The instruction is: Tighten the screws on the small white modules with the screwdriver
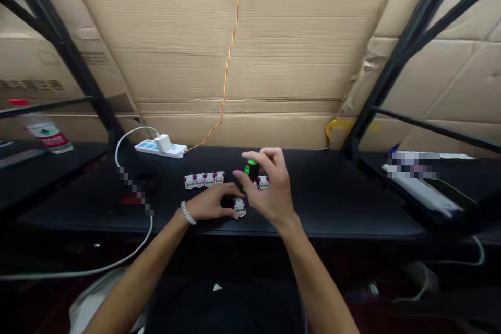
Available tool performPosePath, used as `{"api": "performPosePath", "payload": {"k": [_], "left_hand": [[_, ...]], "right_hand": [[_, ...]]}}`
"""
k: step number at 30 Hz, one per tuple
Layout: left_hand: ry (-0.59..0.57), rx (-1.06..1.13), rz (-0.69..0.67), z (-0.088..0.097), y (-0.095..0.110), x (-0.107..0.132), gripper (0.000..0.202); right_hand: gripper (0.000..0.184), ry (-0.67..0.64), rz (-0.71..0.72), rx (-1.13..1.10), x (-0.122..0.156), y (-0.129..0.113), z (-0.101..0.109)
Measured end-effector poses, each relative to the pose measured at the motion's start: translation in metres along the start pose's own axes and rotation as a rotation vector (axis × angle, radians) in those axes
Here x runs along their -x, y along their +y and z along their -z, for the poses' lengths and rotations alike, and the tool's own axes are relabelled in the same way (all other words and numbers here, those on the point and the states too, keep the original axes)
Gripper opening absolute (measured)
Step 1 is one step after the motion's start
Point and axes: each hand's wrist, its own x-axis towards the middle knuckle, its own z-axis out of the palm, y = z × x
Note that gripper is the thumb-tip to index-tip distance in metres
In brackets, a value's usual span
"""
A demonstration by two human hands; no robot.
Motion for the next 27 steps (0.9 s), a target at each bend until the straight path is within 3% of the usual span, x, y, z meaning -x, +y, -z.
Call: {"api": "performPosePath", "payload": {"k": [5,11,16,22,27], "left_hand": [[0.002,0.0,0.005,-0.0004,-0.0004,0.0,0.049],[-0.004,0.005,0.01,-0.0003,0.0003,-0.0003,0.049],[0.002,-0.008,0.007,0.0,0.0005,-0.0001,0.047],[0.0,-0.001,0.002,-0.0005,0.0,-0.0001,0.046],[-0.002,-0.009,0.011,-0.0004,0.0003,-0.0002,0.048]], "right_hand": [[0.045,-0.111,-0.009,-0.099,-0.0003,0.0021,0.0032],[0.038,-0.014,-0.024,0.043,-0.0006,0.0032,0.0001],[0.049,-0.127,-0.014,-0.085,-0.001,0.003,0.0001],[0.036,-0.025,-0.004,0.014,-0.0015,0.0001,-0.0019],[0.044,-0.125,0.001,-0.093,-0.0015,-0.0012,-0.001]]}}
